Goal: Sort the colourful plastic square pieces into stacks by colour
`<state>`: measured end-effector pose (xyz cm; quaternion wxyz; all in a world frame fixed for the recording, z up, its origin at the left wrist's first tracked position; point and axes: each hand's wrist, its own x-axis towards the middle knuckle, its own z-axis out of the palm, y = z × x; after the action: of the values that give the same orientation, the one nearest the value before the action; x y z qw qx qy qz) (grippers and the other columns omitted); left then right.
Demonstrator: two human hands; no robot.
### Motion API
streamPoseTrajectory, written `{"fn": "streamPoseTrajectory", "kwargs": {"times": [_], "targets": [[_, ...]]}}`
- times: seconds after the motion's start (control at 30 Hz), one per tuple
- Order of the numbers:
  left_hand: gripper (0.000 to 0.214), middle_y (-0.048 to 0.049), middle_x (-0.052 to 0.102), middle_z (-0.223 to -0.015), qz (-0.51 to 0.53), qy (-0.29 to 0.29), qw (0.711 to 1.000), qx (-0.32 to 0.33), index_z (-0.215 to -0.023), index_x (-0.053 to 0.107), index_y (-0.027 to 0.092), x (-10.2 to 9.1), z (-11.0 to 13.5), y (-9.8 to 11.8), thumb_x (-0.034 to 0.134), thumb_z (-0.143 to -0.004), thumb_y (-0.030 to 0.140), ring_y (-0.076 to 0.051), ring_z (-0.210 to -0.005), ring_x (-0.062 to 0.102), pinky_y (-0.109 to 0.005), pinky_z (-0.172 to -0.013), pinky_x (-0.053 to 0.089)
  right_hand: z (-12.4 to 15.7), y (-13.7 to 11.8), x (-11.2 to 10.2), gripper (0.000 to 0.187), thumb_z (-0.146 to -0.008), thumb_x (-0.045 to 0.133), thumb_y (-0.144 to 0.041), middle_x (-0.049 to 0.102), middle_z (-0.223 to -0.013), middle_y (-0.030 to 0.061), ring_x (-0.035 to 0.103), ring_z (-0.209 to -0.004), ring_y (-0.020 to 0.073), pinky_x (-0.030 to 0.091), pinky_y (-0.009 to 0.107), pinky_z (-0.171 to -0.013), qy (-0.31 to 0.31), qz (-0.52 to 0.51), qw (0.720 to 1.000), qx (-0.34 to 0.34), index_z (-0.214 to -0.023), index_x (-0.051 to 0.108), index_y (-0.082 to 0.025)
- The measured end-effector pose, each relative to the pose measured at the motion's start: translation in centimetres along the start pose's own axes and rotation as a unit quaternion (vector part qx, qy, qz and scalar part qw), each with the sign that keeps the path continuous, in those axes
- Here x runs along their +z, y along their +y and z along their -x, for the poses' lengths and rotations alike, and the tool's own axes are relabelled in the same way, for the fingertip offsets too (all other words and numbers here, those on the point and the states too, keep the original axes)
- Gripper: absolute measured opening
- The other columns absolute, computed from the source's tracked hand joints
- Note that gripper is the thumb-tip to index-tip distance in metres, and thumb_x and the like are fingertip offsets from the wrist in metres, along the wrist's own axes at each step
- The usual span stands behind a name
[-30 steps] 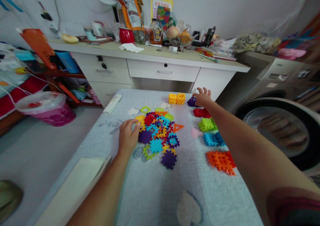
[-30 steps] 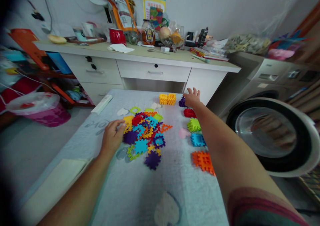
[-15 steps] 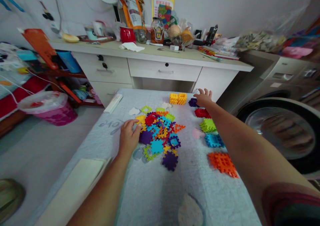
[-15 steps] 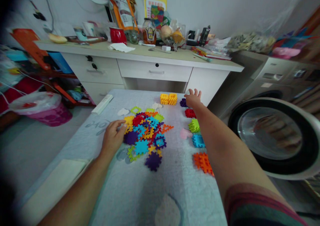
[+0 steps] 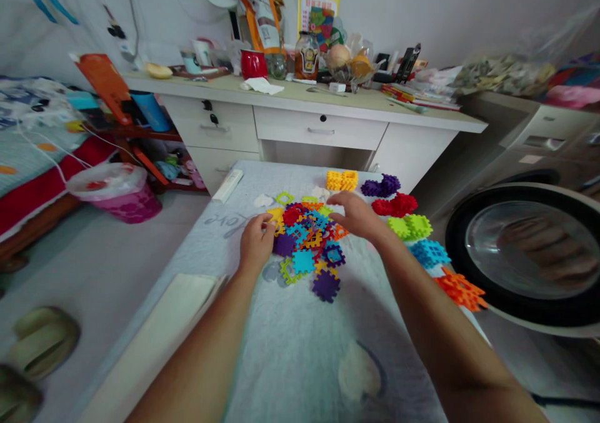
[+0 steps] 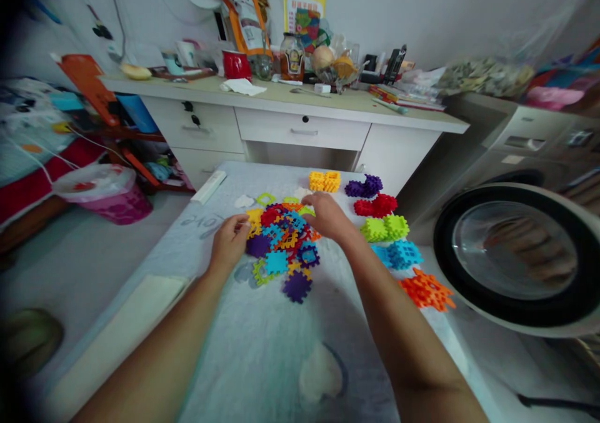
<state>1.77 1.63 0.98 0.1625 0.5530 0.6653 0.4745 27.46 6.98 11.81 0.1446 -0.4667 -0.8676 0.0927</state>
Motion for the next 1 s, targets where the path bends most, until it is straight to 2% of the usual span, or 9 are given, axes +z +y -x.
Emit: {"fn": "streamPoseTrajectory", "kwargs": {"times": [0.1, 0.2, 0.3, 0.43, 0.53, 0.63, 0.73, 0.87, 1.0], "targets": [[0.033, -0.0079, 0.071, -0.109, 0.013, -0.005, 1.000, -0.010, -0.110, 0.065, 0.019, 0.1, 0.0, -0.2, 0.047, -0.087, 0.035, -0.022, -0.097, 0.067, -0.039, -0.092, 0.053, 1.8, -3.7, 2.3, 0.024, -0.088, 0.062, -0.021, 0.069, -0.108, 0.0098, 0.060, -0.103, 0.0225, 0.043, 0.036, -0.097, -0.047, -0.023, 0.997, -0.054, -0.110, 0.070, -0.017], [0.037, -0.0088, 0.071, -0.113, 0.026, 0.015, 0.999, -0.019, -0.119, 0.061, 0.019, 0.1, -0.1, -0.5, 0.044, -0.088, 0.030, -0.022, -0.104, 0.067, -0.039, -0.096, 0.052, 2.8, -6.3, 4.6, 0.040, -0.088, 0.067, -0.035, 0.063, -0.127, 0.0123, 0.053, -0.117, 0.0284, 0.038, 0.044, -0.103, -0.030, 0.000, 0.996, -0.080, -0.125, 0.066, -0.019], [0.038, -0.0084, 0.071, -0.114, 0.019, 0.037, 0.999, -0.020, -0.121, 0.060, 0.020, -0.1, -0.4, -0.7, 0.041, -0.089, 0.027, -0.021, -0.107, 0.066, -0.039, -0.099, 0.051, 3.0, -8.3, 6.6, 0.056, -0.084, 0.070, -0.052, 0.055, -0.139, 0.0134, 0.043, -0.128, 0.0355, 0.030, 0.054, -0.108, 0.000, 0.033, 0.997, -0.073, -0.132, 0.061, -0.024], [0.037, -0.0081, 0.071, -0.115, -0.005, 0.055, 0.998, -0.024, -0.120, 0.060, 0.021, -0.3, -0.6, -0.9, 0.039, -0.089, 0.024, -0.021, -0.111, 0.066, -0.039, -0.101, 0.050, 3.0, -9.5, 8.2, 0.054, -0.080, 0.072, -0.053, 0.053, -0.138, 0.0147, 0.039, -0.128, 0.0386, 0.026, 0.060, -0.109, 0.037, 0.066, 0.997, -0.033, -0.126, 0.064, -0.027], [0.039, -0.0087, 0.070, -0.120, -0.027, 0.051, 0.998, -0.025, -0.123, 0.058, 0.021, -0.3, -0.5, -0.9, 0.039, -0.089, 0.021, -0.022, -0.115, 0.064, -0.041, -0.104, 0.048, 3.1, -9.5, 8.6, 0.050, -0.078, 0.075, -0.047, 0.055, -0.133, 0.0137, 0.042, -0.124, 0.0377, 0.031, 0.057, -0.106, 0.050, 0.063, 0.996, -0.036, -0.123, 0.065, -0.028], [0.047, -0.0090, 0.069, -0.126, -0.066, 0.030, 0.997, -0.023, -0.131, 0.054, 0.021, -0.3, -0.4, -0.6, 0.041, -0.087, 0.017, -0.023, -0.120, 0.062, -0.043, -0.108, 0.044, 3.2, -8.7, 8.0, 0.051, -0.077, 0.074, -0.047, 0.057, -0.127, 0.0137, 0.046, -0.118, 0.0358, 0.035, 0.053, -0.102, 0.049, 0.043, 0.997, -0.035, -0.123, 0.065, -0.026], [0.052, -0.0093, 0.067, -0.130, -0.105, 0.005, 0.994, -0.020, -0.137, 0.050, 0.021, -0.2, -0.2, -0.2, 0.043, -0.086, 0.017, -0.025, -0.125, 0.059, -0.045, -0.111, 0.041, 3.0, -7.0, 6.7, 0.052, -0.081, 0.069, -0.048, 0.060, -0.121, 0.0132, 0.050, -0.111, 0.0327, 0.039, 0.047, -0.098, 0.052, 0.015, 0.998, 0.009, -0.126, 0.065, -0.022], [0.048, -0.0096, 0.069, -0.129, -0.132, -0.026, 0.991, -0.007, -0.136, 0.052, 0.021, -0.1, -0.1, 0.0, 0.045, -0.088, 0.021, -0.026, -0.124, 0.060, -0.046, -0.110, 0.041, 2.6, -4.2, 5.1, 0.054, -0.083, 0.065, -0.043, 0.060, -0.121, 0.0138, 0.052, -0.110, 0.0312, 0.041, 0.043, -0.096, 0.055, 0.010, 0.995, 0.083, -0.131, 0.062, -0.020], [0.044, -0.0087, 0.069, -0.128, -0.143, -0.033, 0.989, -0.002, -0.132, 0.055, 0.023, 0.0, -0.1, 0.0, 0.048, -0.088, 0.024, -0.026, -0.124, 0.060, -0.047, -0.109, 0.040, 2.4, -2.9, 5.1, 0.053, -0.081, 0.065, -0.037, 0.059, -0.122, 0.0150, 0.053, -0.110, 0.0310, 0.041, 0.042, -0.096, 0.013, 0.026, 0.995, 0.093, -0.130, 0.063, -0.018]]}}
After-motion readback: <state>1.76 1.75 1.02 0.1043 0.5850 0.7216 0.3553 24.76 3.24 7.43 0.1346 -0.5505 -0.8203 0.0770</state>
